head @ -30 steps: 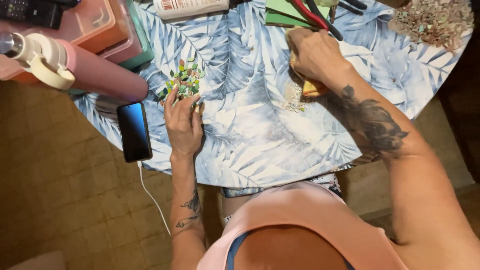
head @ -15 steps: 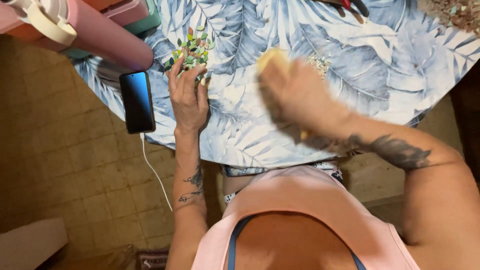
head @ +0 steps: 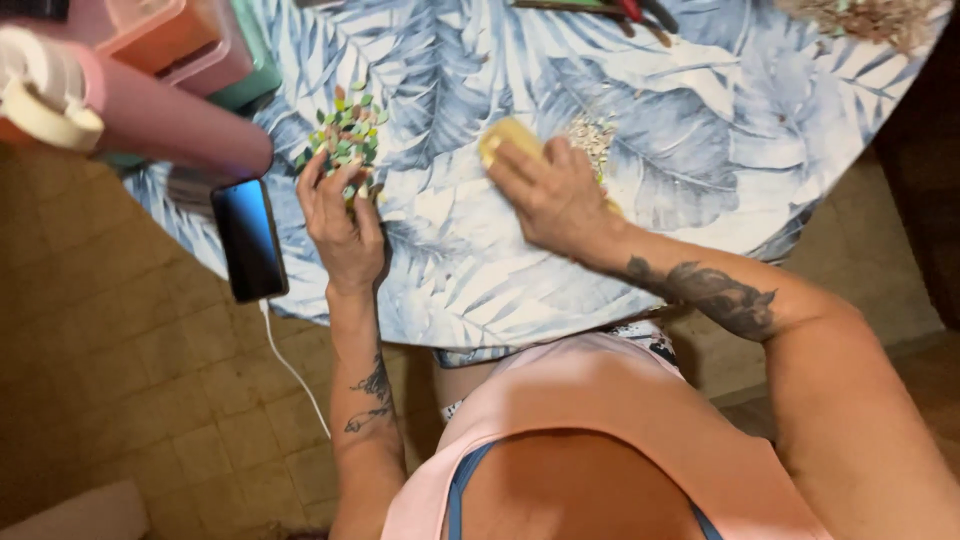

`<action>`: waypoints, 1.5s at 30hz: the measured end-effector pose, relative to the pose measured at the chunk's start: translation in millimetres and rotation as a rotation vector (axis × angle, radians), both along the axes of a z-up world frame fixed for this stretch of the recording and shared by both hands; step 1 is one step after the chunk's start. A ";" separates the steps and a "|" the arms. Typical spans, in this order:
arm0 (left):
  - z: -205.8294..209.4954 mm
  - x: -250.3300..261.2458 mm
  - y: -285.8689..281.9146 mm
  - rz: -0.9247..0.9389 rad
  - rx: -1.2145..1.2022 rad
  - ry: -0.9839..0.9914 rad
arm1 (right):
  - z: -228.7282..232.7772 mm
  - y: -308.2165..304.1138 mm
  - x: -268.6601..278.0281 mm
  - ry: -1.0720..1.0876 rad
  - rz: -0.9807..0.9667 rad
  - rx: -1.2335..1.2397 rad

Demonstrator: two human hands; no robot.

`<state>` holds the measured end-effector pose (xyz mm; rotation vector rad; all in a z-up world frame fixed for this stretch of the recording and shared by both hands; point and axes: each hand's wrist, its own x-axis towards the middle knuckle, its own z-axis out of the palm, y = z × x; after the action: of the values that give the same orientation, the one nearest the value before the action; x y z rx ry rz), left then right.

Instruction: Cutting mosaic tiles with nippers, cleaning the workspace with a sponge, and preparing a paper template for a mosaic project.

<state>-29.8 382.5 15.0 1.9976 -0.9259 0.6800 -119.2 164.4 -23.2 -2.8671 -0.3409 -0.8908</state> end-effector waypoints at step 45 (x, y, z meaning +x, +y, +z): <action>0.0 130.5 -232.2 -0.250 0.895 -0.696 | 50.0 -106.4 -2.2 0.489 -0.420 -0.137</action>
<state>100.7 150.3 15.0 2.3314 -2.1525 0.9384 -121.3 58.0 26.8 -3.2064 0.2698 -0.1799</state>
